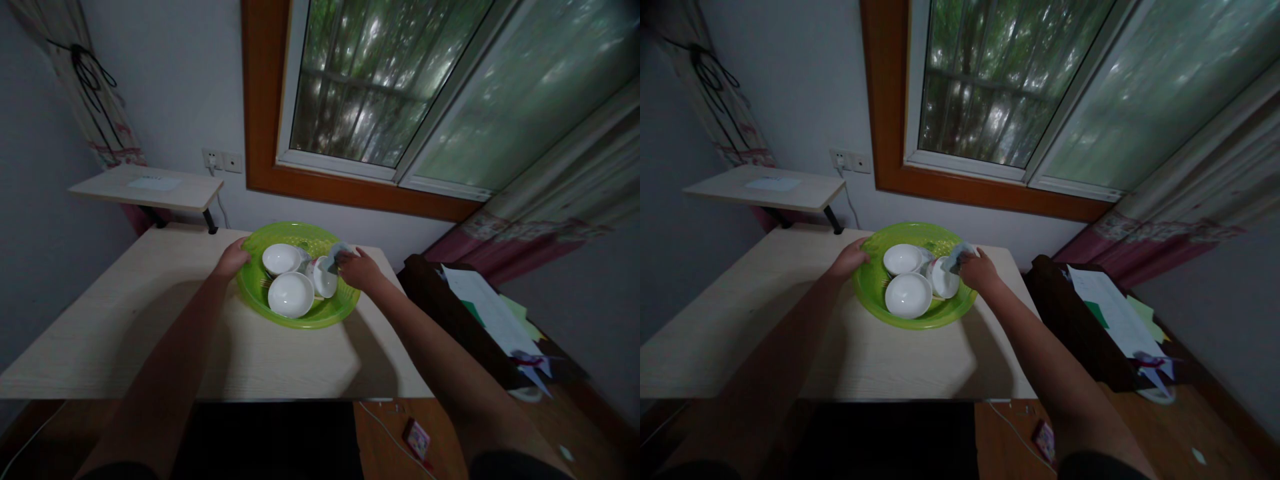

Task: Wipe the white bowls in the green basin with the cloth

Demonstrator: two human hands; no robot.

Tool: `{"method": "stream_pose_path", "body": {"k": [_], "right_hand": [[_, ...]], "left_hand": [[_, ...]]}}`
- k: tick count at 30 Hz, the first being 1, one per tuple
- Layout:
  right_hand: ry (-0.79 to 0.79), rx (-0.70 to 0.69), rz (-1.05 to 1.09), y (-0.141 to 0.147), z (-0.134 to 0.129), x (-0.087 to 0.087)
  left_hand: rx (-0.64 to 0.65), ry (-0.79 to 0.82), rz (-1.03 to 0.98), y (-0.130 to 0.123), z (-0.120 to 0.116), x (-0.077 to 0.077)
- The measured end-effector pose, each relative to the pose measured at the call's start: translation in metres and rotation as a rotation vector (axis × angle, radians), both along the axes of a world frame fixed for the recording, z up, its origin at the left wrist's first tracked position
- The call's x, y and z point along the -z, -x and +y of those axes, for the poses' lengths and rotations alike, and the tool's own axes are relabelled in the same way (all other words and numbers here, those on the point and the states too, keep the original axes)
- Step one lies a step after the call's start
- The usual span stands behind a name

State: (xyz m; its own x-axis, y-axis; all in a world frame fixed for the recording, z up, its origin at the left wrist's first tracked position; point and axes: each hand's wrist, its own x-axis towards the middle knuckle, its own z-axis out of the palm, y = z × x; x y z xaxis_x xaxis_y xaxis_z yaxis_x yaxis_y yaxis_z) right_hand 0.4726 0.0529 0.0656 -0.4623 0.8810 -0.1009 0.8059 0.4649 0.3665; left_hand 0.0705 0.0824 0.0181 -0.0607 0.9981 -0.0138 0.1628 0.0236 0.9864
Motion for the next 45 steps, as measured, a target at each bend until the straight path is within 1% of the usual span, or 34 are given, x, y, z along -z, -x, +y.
{"method": "stream_pose_path", "body": {"k": [3,5,9,12,17,21,24,26,28,31,34,37,42,45], "right_hand": [[0.040,0.037,-0.026,0.002,-0.017,-0.005],[0.066,0.061,-0.042,0.004,-0.025,-0.008],[0.085,0.096,-0.017,0.007,-0.029,-0.012],[0.079,0.086,0.011,0.008,-0.020,-0.010],[0.029,0.056,0.027,0.012,0.006,-0.002],[-0.001,0.021,0.029,0.019,0.027,0.003],[-0.005,-0.003,0.046,0.021,0.033,0.005],[-0.004,0.000,0.057,0.018,0.032,0.006],[0.008,0.014,0.064,0.014,0.026,0.006],[0.037,0.042,0.064,0.008,0.010,0.003],[0.062,0.087,0.045,0.008,-0.011,-0.004],[0.092,0.132,0.016,0.013,-0.035,-0.013],[0.245,0.139,-0.004,0.029,-0.073,-0.030],[0.367,0.104,0.040,0.037,-0.087,-0.037]], "left_hand": [[-0.032,0.071,0.043,0.000,0.002,0.001],[-0.037,0.081,0.056,0.001,0.003,0.003],[-0.009,0.062,0.023,0.002,0.005,0.008],[0.019,0.058,0.003,0.003,0.005,0.009],[0.054,0.045,-0.022,0.003,0.002,0.005],[0.039,0.066,-0.009,0.003,0.001,0.003],[0.034,0.060,0.006,0.003,0.001,0.003],[0.038,0.045,0.010,0.002,0.001,0.003],[0.034,0.043,0.017,0.002,0.002,0.003],[0.026,0.057,0.010,0.001,0.002,0.003],[0.029,0.065,-0.020,0.001,0.003,0.005],[0.025,0.062,-0.015,0.002,0.004,0.007],[0.022,0.052,0.004,0.001,0.005,0.008],[0.027,0.049,0.003,0.001,0.005,0.008]]}}
